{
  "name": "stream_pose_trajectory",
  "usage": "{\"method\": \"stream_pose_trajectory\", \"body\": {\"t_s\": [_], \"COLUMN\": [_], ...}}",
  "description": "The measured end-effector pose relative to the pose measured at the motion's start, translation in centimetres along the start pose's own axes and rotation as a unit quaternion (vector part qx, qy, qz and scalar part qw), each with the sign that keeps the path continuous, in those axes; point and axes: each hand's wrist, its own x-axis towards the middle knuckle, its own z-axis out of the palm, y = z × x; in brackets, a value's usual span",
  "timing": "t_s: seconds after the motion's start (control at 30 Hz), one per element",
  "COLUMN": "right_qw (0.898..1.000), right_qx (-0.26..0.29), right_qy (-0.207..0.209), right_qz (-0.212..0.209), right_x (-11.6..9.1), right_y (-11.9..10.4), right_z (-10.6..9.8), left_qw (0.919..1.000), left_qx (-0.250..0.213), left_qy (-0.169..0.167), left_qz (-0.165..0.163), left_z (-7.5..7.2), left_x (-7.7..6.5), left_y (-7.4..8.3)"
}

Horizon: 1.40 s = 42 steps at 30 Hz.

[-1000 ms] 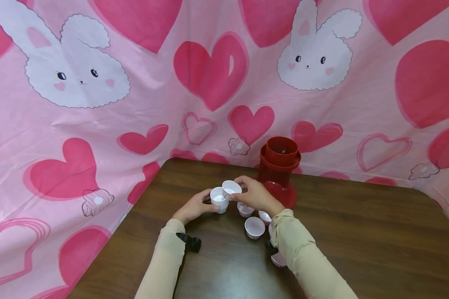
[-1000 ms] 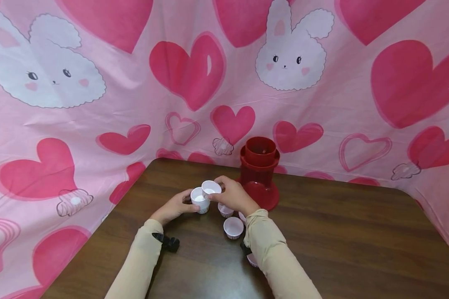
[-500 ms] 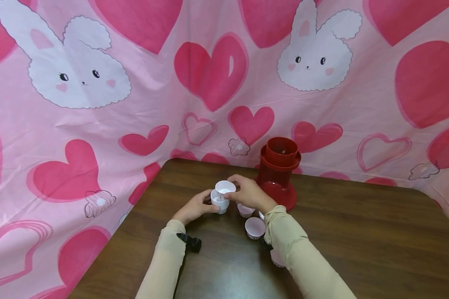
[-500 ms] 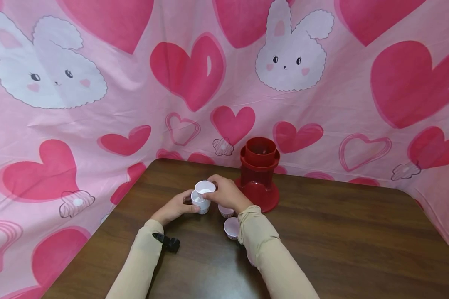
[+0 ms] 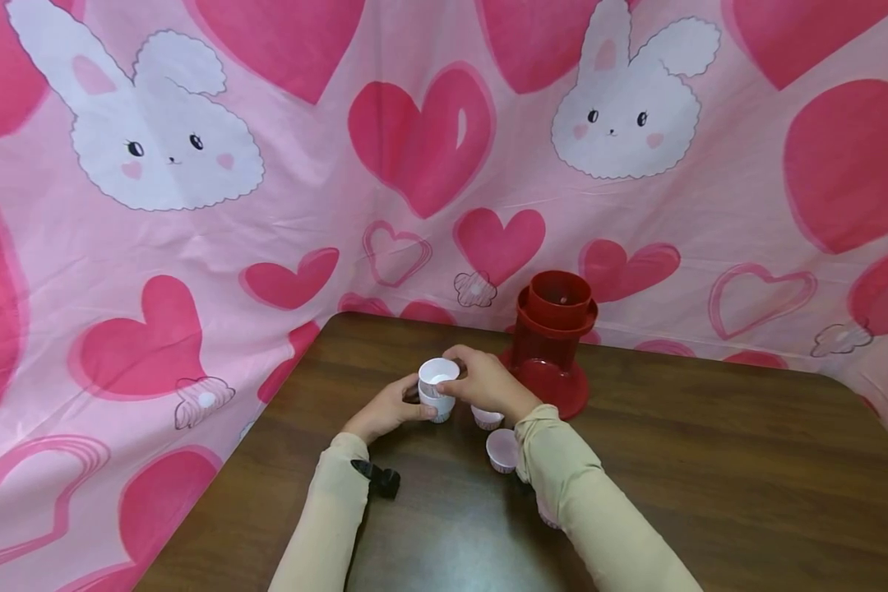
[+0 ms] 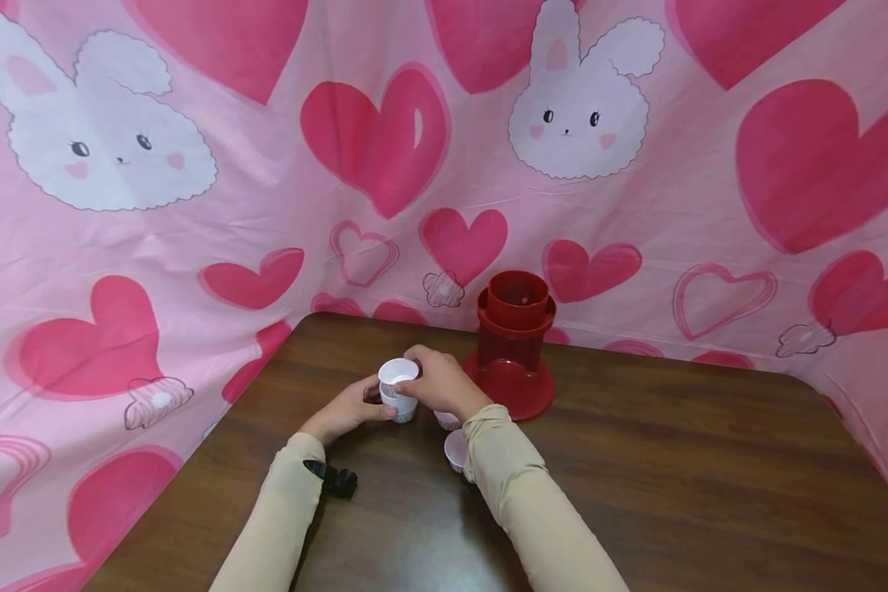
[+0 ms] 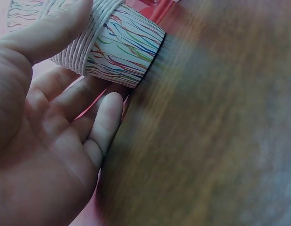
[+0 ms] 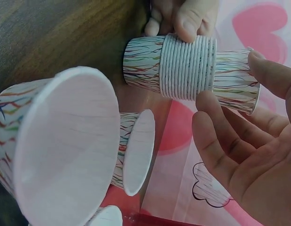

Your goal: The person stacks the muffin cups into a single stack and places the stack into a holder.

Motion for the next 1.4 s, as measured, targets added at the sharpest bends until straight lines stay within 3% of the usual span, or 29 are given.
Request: {"method": "stream_pose_trajectory", "body": {"t_s": [0.47, 1.4], "right_qw": [1.0, 1.0], "right_qx": [0.009, 0.017], "right_qy": [-0.006, -0.026], "right_qz": [-0.002, 0.002], "right_x": [-0.2, 0.0], "right_y": [-0.3, 1.6], "right_z": [0.7, 1.8], "left_qw": [0.9999, 1.0], "left_qx": [-0.006, -0.002], "left_qy": [-0.004, 0.0], "left_qz": [0.009, 0.007], "left_z": [0.1, 0.1], "left_x": [-0.4, -0.3], "left_y": [0.1, 0.2]}}
